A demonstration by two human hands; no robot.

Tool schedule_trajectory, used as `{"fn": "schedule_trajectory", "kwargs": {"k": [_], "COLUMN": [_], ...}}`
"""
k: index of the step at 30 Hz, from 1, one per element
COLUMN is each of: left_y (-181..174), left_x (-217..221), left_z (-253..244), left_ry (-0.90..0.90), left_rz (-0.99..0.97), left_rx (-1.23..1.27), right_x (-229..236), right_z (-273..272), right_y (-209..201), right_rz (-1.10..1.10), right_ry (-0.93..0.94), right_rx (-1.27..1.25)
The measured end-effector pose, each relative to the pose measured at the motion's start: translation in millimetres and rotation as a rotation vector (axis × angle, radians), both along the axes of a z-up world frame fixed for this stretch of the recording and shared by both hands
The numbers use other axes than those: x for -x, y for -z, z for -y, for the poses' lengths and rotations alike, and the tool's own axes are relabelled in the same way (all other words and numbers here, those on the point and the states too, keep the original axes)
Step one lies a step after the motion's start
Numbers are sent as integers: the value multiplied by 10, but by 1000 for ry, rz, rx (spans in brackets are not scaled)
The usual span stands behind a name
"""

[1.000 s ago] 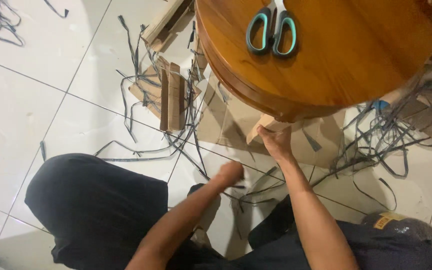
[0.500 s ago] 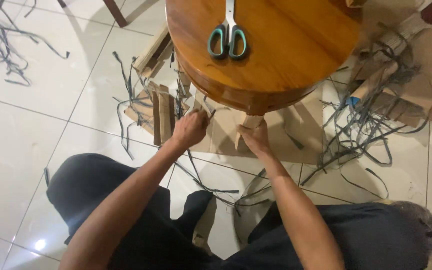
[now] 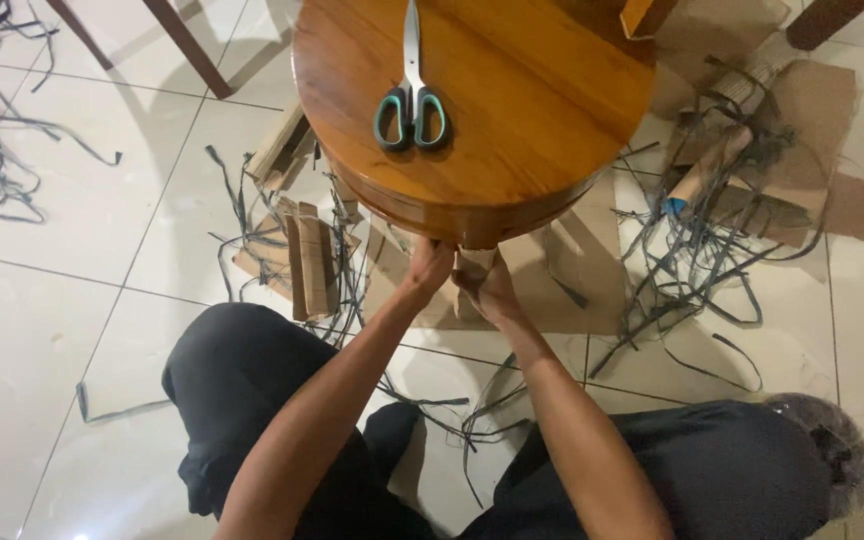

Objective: Wrapping a wooden table leg with black plastic strips to finish the piece.

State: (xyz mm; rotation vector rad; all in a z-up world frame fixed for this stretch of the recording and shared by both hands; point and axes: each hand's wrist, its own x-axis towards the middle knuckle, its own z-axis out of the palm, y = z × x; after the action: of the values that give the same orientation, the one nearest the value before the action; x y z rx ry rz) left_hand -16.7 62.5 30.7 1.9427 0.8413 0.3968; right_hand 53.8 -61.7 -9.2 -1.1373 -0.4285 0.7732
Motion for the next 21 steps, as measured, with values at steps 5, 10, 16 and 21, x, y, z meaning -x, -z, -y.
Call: {"fn": "schedule_trajectory", "kwargs": {"k": [5, 10, 16, 21], "left_y": [315, 550, -63, -103], "left_x": [-64, -134, -138, -53], "left_z": [-136, -189, -116, -56], "left_ry": [46, 88, 104, -25], "left_rz": [153, 311, 32, 142], "left_rx": [100, 207, 144, 149], "right_x": [-150, -326, -553, -420], "right_z": [284, 315, 249, 46], "right_y": [-530, -717, -258, -944], "right_rz": [133, -307, 408, 642], "right_ry": [-238, -157, -92, 42], "right_rx": [242, -14, 371, 907]}}
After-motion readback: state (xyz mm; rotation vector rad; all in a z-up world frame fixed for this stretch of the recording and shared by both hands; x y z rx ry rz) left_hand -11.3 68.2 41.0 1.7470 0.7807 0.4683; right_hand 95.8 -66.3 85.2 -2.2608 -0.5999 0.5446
